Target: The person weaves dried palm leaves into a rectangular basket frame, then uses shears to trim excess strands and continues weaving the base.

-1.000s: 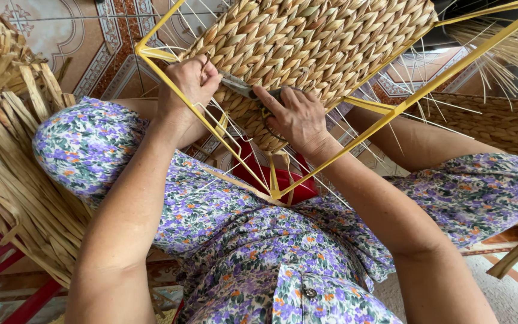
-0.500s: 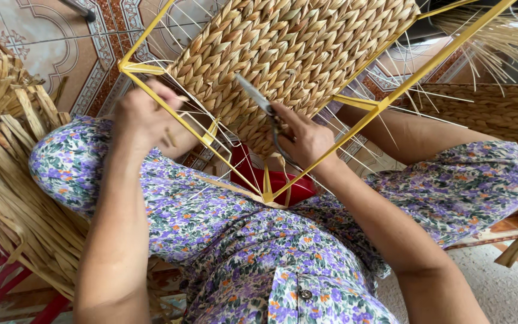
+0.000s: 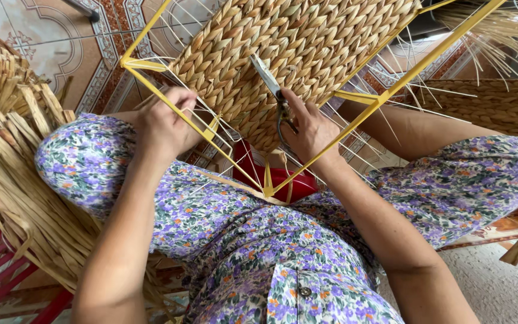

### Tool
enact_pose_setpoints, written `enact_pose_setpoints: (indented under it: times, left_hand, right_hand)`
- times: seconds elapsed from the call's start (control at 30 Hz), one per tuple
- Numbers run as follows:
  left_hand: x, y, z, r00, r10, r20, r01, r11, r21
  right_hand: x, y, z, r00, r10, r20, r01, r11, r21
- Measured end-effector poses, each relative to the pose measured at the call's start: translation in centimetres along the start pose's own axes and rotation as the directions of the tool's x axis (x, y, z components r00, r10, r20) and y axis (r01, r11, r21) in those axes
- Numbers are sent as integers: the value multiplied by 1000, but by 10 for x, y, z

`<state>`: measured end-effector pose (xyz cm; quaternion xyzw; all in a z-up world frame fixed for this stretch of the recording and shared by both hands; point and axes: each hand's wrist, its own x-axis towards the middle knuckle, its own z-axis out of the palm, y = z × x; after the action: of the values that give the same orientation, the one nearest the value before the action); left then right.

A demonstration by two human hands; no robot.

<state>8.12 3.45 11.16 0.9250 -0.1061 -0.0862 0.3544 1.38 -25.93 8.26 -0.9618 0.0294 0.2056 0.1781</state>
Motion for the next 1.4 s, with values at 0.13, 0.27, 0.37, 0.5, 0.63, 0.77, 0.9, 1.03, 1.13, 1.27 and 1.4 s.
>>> enact_pose_setpoints:
  times: [0.13,0.27,0.37,0.5,0.63,0.77,0.9,1.03,1.13,1.27,1.4]
  left_hand:
    - [40,-20,34,982,187,-27,-189,968,-167]
    - [90,-27,79,940,340,-42,-340,940,-14]
    - [104,-30,105,917,397,-48,-396,918,26]
    - [105,-33,122,934,347,-92,-341,937,69]
    - [102,-33,123,896,419,-144,-391,901,187]
    - [103,-31,125,899,418,-130,-390,899,199]
    - [104,-28,127,958,280,-67,-268,952,150]
    - [106,-22,125,982,188,-20,-186,979,88]
    - [112,-17,122,985,165,-42,-161,984,72]
    - [112,-19,118,995,89,35,-88,996,-34]
    - [121,-18,127,994,97,-49,-93,992,81]
  right_hand:
    - [9,-1,5,998,-62,-27,58,987,-151]
    - [6,2,3,991,-112,-79,103,989,-110]
    - [0,8,0,990,-106,-98,102,993,-54]
    - [-8,13,-1,998,-52,-33,54,998,43]
    - [-13,13,0,986,-109,-124,125,984,130]
    - [-13,14,1,995,-73,-73,83,987,137]
    - [-12,15,2,994,-72,-78,85,979,184]
    - [-14,13,3,988,-99,-118,119,976,184]
    - [-10,12,1,986,-104,-133,126,977,173]
    - [-6,11,2,990,-82,-113,100,981,164]
    - [-8,12,0,980,-115,-164,147,968,201]
